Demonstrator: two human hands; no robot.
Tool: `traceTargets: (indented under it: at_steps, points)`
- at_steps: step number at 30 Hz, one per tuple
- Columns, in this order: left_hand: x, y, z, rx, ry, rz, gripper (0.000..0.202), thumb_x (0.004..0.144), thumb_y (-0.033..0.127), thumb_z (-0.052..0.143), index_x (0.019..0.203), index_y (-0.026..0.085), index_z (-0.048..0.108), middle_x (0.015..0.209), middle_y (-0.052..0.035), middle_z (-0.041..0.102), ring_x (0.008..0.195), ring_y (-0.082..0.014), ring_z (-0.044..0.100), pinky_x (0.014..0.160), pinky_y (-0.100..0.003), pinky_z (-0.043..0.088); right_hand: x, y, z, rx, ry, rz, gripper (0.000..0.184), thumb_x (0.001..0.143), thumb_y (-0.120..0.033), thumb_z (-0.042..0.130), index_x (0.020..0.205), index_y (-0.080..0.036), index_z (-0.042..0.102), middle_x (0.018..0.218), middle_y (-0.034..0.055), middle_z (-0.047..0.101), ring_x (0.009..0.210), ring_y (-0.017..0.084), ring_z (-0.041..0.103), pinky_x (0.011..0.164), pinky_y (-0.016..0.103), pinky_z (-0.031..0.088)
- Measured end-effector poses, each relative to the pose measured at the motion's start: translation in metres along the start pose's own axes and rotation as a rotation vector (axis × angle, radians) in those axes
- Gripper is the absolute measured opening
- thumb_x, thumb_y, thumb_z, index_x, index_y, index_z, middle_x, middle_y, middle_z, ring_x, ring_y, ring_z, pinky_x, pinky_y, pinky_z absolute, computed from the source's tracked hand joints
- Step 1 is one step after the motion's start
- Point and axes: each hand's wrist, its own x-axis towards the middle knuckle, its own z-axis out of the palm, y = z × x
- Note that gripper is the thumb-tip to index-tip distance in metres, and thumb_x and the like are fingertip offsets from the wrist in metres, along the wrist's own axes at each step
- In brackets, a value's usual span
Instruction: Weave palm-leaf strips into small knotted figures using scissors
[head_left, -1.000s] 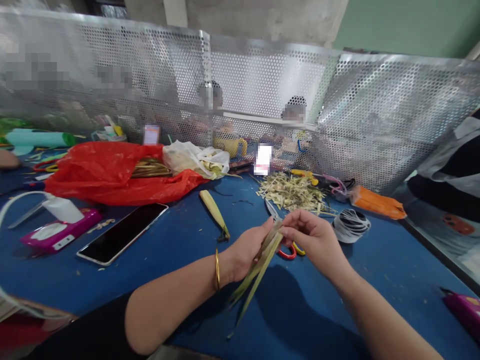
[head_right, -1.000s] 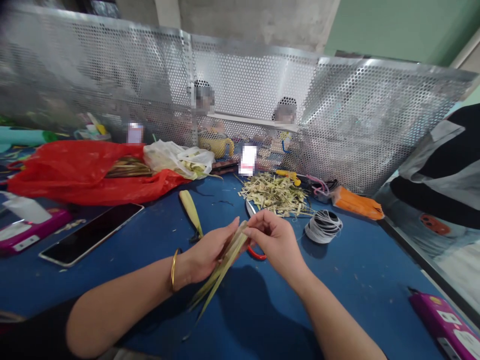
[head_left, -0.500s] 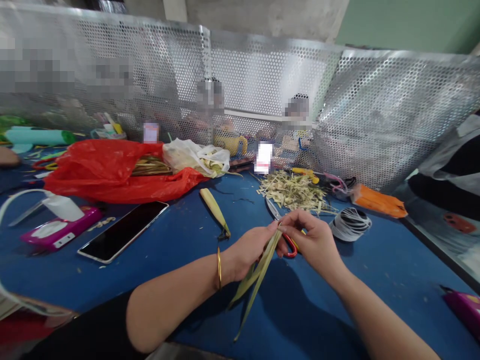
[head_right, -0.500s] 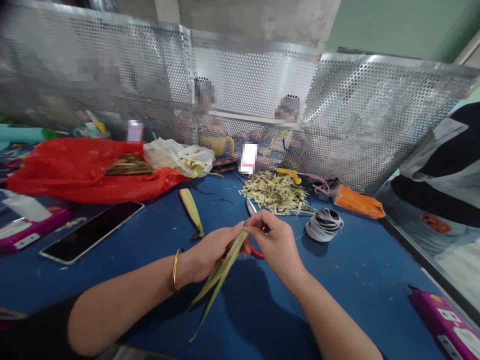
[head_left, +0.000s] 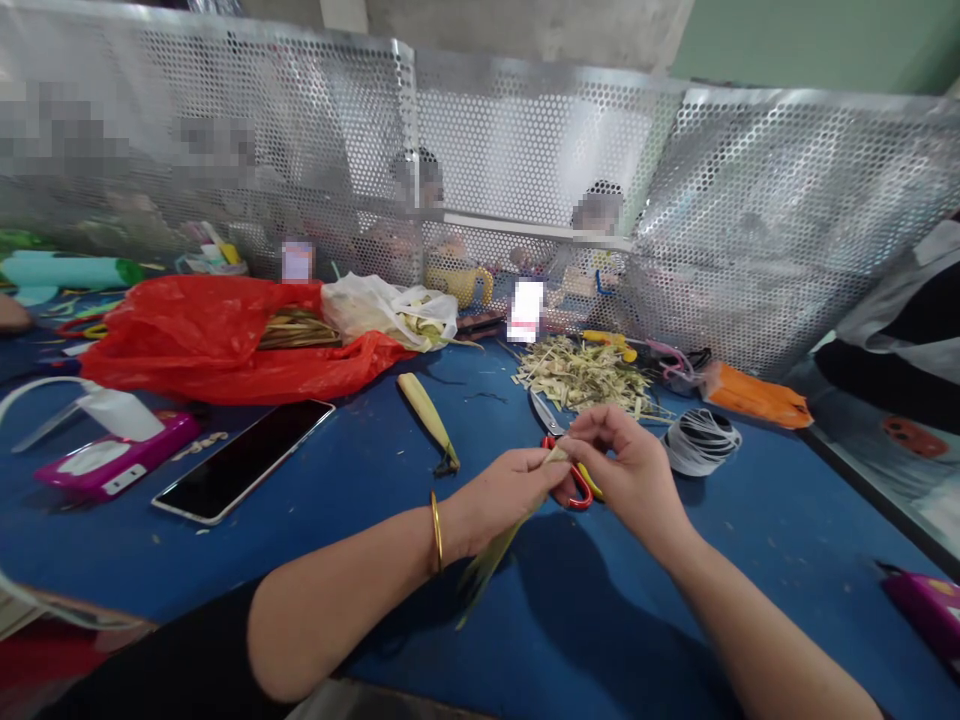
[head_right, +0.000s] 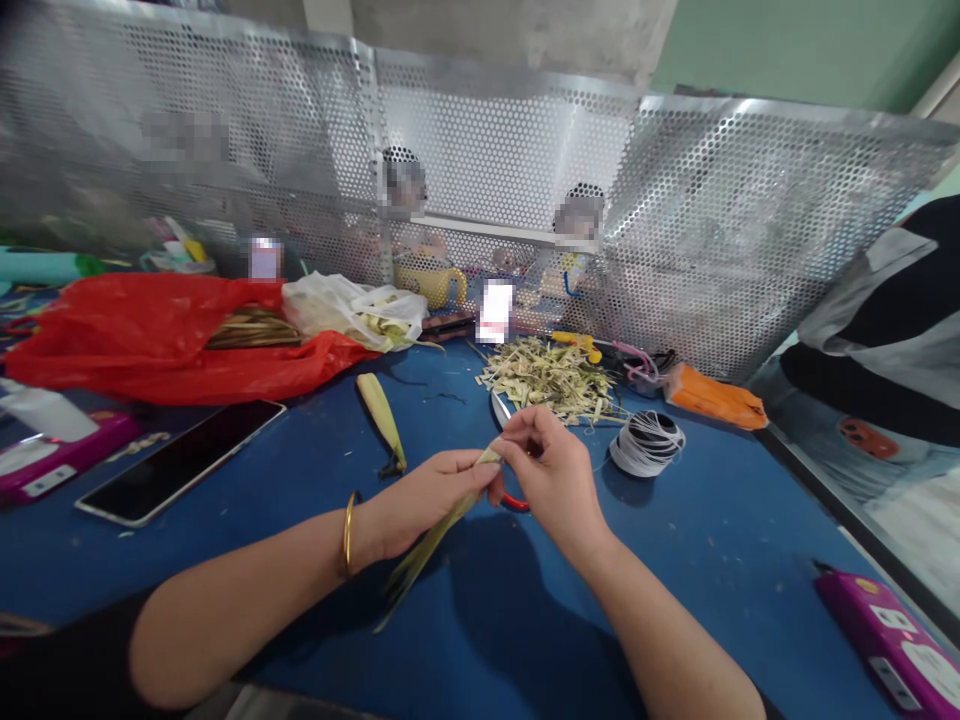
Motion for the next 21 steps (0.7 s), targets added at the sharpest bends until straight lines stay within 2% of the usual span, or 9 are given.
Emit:
traceTargets:
  at_steps: [2,4,7,10,12,15,18,21]
  points:
    - [0.001,-0.004,0.000,-0.015,-0.038,0.009,0.035,0.083,0.044,0.053,0.065,0.014,0.056,0.067,-0.0023,0.057,0.064,-0.0117,0.050,0.066,-0.026,0.039,0.000,0.001,0.000,0.006,-0.038,-0.005,0.013,0.080,-0.026,0.060,0.091,-0.020,0.059,0.075,0.0016,0.067,0.069,0.016,0.061,0.065,0.028,0.047]
    - [0.002,-0.007,-0.001,-0.056,-0.094,-0.045,0.036,0.085,0.046,0.048,0.067,0.015,0.053,0.064,-0.0015,0.056,0.056,-0.0112,0.051,0.060,-0.027,0.041,0.000,0.002,0.000,-0.024,-0.103,-0.011,0.015,0.081,-0.028,0.059,0.093,-0.021,0.063,0.076,0.0019,0.067,0.070,0.017,0.061,0.065,0.029,0.047]
    - [0.001,-0.008,-0.005,-0.113,-0.181,-0.133,0.033,0.085,0.047,0.049,0.073,0.016,0.052,0.057,0.0049,0.044,0.041,-0.0057,0.035,0.045,-0.022,0.032,0.004,0.003,-0.006,-0.066,-0.174,0.003,0.013,0.080,-0.031,0.059,0.080,-0.021,0.067,0.070,0.0012,0.066,0.065,0.016,0.059,0.059,0.028,0.044]
    - [0.000,-0.004,-0.010,-0.136,-0.244,-0.184,0.033,0.084,0.050,0.052,0.077,0.017,0.052,0.053,0.0095,0.028,0.040,-0.0039,0.018,0.040,-0.020,0.014,0.013,0.004,-0.021,-0.064,-0.129,0.006,0.015,0.077,-0.033,0.062,0.072,-0.019,0.068,0.065,0.0009,0.065,0.061,0.015,0.057,0.057,0.027,0.044]
    - [0.001,-0.001,-0.012,-0.117,-0.247,-0.191,0.034,0.083,0.050,0.053,0.074,0.017,0.050,0.052,0.0098,0.025,0.042,-0.0041,0.016,0.042,-0.021,0.009,0.019,0.006,-0.034,-0.044,-0.065,0.017,0.017,0.073,-0.035,0.065,0.072,-0.019,0.069,0.064,0.0008,0.065,0.060,0.015,0.056,0.057,0.027,0.044]
    - [0.004,0.000,-0.015,-0.061,-0.210,-0.163,0.035,0.083,0.049,0.053,0.069,0.017,0.046,0.051,0.0095,0.025,0.044,-0.0047,0.018,0.044,-0.022,0.014,0.026,0.010,-0.047,-0.067,-0.018,0.038,0.020,0.072,-0.037,0.067,0.072,-0.018,0.068,0.062,0.0006,0.063,0.058,0.014,0.055,0.056,0.027,0.043]
    - [0.007,0.000,-0.018,-0.008,-0.189,-0.147,0.036,0.084,0.049,0.051,0.067,0.018,0.045,0.049,0.0093,0.025,0.044,-0.0054,0.021,0.046,-0.022,0.019,0.027,0.013,-0.051,-0.202,-0.009,-0.004,0.020,0.076,-0.037,0.063,0.072,-0.018,0.067,0.063,0.0005,0.062,0.059,0.014,0.052,0.056,0.026,0.041]
    - [0.007,0.001,-0.022,0.011,-0.244,-0.145,0.036,0.084,0.050,0.052,0.067,0.018,0.046,0.050,0.0091,0.025,0.044,-0.0056,0.021,0.046,-0.022,0.019,0.027,0.013,-0.051,-0.229,-0.019,-0.016,0.019,0.077,-0.036,0.061,0.072,-0.018,0.066,0.061,-0.0002,0.060,0.058,0.014,0.051,0.056,0.026,0.040]
